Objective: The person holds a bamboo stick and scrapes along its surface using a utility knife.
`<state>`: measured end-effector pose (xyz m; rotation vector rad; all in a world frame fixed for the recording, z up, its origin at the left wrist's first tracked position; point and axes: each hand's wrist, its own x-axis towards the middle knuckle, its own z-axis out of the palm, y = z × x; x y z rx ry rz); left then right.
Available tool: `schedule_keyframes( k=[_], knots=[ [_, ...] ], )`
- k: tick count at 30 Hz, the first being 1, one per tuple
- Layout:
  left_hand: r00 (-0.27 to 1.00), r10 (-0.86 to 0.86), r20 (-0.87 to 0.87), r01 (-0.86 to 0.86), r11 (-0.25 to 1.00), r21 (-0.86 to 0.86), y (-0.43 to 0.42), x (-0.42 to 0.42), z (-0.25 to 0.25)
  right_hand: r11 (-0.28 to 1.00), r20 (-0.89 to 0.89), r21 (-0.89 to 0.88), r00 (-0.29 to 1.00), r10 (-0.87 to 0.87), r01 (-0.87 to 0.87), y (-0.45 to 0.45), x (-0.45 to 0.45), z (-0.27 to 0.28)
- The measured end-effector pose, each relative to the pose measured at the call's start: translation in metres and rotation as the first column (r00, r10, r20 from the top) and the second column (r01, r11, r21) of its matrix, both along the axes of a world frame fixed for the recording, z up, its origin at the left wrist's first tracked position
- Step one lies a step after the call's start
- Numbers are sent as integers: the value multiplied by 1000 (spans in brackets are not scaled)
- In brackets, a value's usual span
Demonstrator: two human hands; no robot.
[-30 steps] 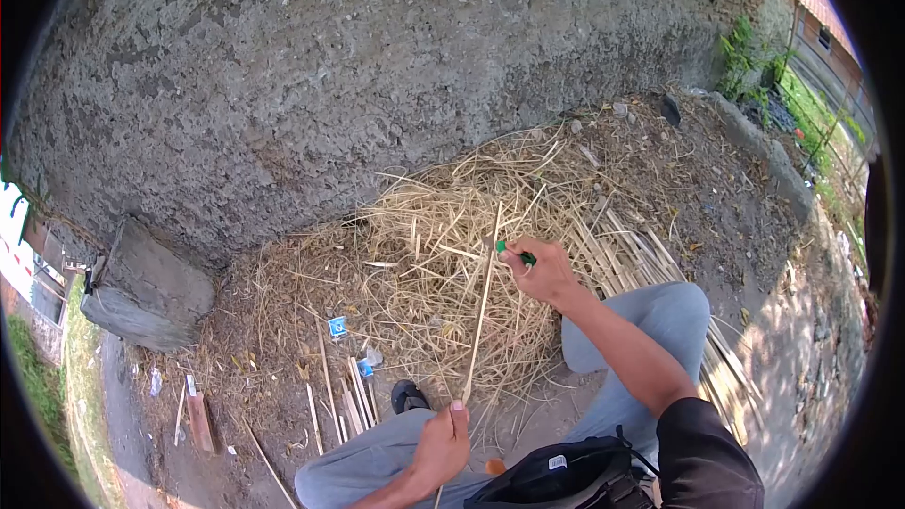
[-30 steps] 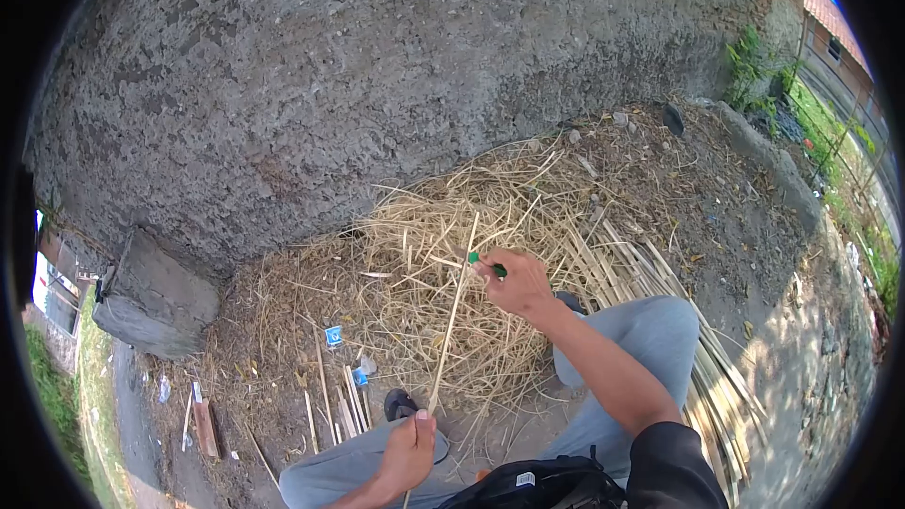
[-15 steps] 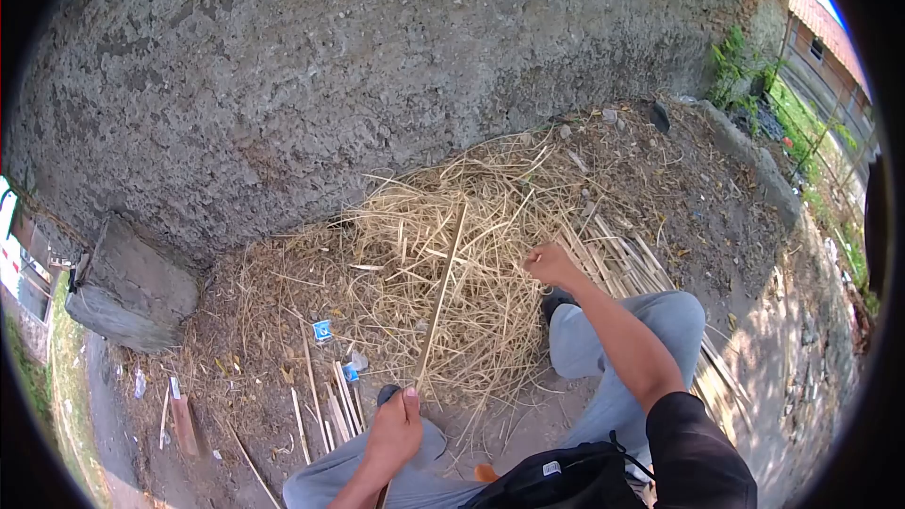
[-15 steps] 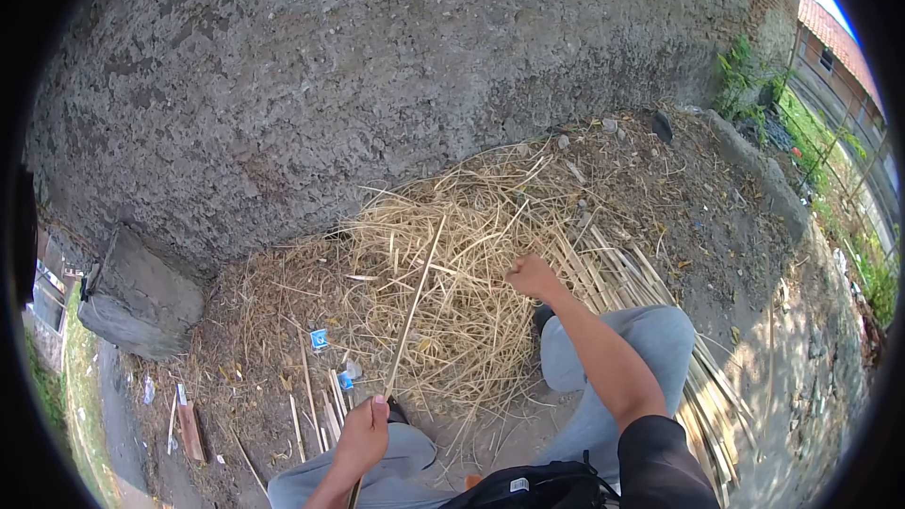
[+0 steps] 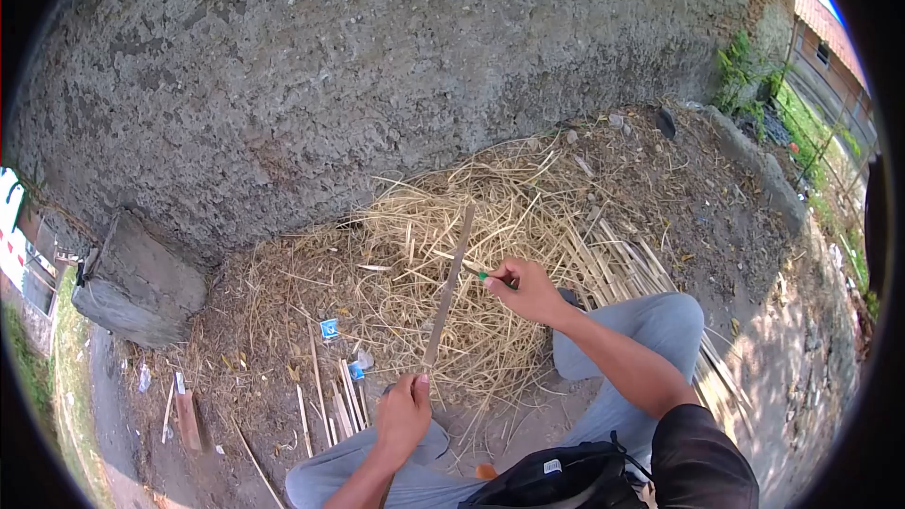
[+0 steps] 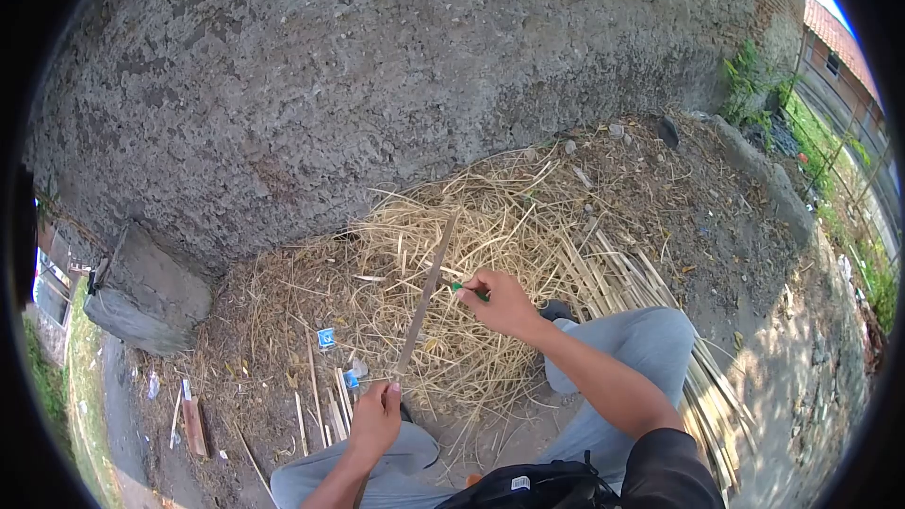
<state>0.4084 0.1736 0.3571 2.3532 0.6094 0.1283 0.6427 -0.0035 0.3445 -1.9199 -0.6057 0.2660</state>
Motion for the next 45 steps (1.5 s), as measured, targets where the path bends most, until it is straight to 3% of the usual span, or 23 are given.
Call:
schedule_keyframes(
  k=[3, 7, 9, 10, 12, 13, 15, 16, 18, 20, 22, 24, 25, 28, 30, 31, 32, 34, 36, 40, 42, 45],
  knots=[
    [1000, -3, -18, 3, 1000, -19, -1, 2, 4, 993, 123, 51, 987, 102, -108, -10, -15, 22],
    [999, -40, -14, 39, 994, -104, 0, 1, 3, 981, 86, -49, 977, 193, -190, -34, -31, 54],
    [997, -66, -29, 61, 988, -141, -6, -2, 4, 970, 62, -219, 990, 124, -108, -47, -31, 51],
    [995, -77, -65, 68, 990, -125, -10, -4, 6, 968, 56, -221, 989, 137, -121, -49, -28, 46],
    [992, -72, -102, 61, 992, -107, -16, -5, 10, 975, 160, -196, 984, -75, 106, -49, -16, 25],
    [992, -95, -80, 89, 993, -81, -19, -6, 13, 993, 217, -63, 973, -84, 100, -46, -7, 18],
    [992, -119, -44, 117, 992, -39, -21, -2, 26, 992, 244, 31, 962, -126, 123, -40, 0, 32],
    [989, -137, -57, 139, 990, 33, -22, 0, 36, 981, 267, 122, 947, -179, 151, -39, 4, 40],
    [986, -157, -62, 163, 980, 114, -17, 7, 49, 977, 247, 143, 951, -187, 156, -40, 7, 54],
    [971, -241, -7, 231, 921, 313, -3, 10, 61, 947, 213, 240, 940, -265, 213, -43, 0, 74],
    [974, -225, -38, 220, 887, 406, 6, 16, 93, 954, 221, 215, 941, -256, 209, -46, 2, 85],
    [986, -153, -71, 163, 758, 632, 19, 23, 114, 883, 180, 406, 926, -330, 236, -43, 8, 87],
    [987, -150, -65, 157, 753, 639, 24, 29, 123, 873, -13, 358, 937, -350, 331, -46, 4, 94],
    [988, -151, -30, 125, 670, 732, 36, 43, 137, 918, -37, 232, 946, -323, 322, -54, 21, 82],
    [967, -233, 102, 41, 539, 841, 48, 58, 128, 922, 26, 192, 937, -348, 337, -52, 19, 86],
    [966, -231, 115, 28, 538, 843, 52, 66, 125, 914, 383, 315, 846, -370, 257, -48, 18, 90],
    [946, -289, 146, 41, 555, 831, 51, 74, 124, 908, 676, 396, 626, -389, 137, -44, 15, 96],
    [922, -342, 184, 50, 574, 817, 50, 86, 123, 942, 689, 298, 648, -325, 156, -43, 2, 109],
    [844, -458, 279, 136, 687, 714, 43, 100, 128, 983, 810, -1, 576, -106, 181, -40, -1, 114],
    [851, -433, 297, 145, 736, 661, 45, 107, 126, 984, 806, 49, 574, -141, 174, -32, 13, 96],
    [802, -369, 471, 46, 823, 567, 48, 108, 114, 987, 809, 39, 575, -123, 157, -35, 21, 87],
    [835, -260, 485, -136, 756, 640, 39, 99, 100, 990, 805, 24, 584, -100, 137, -39, 27, 83]
  ],
)
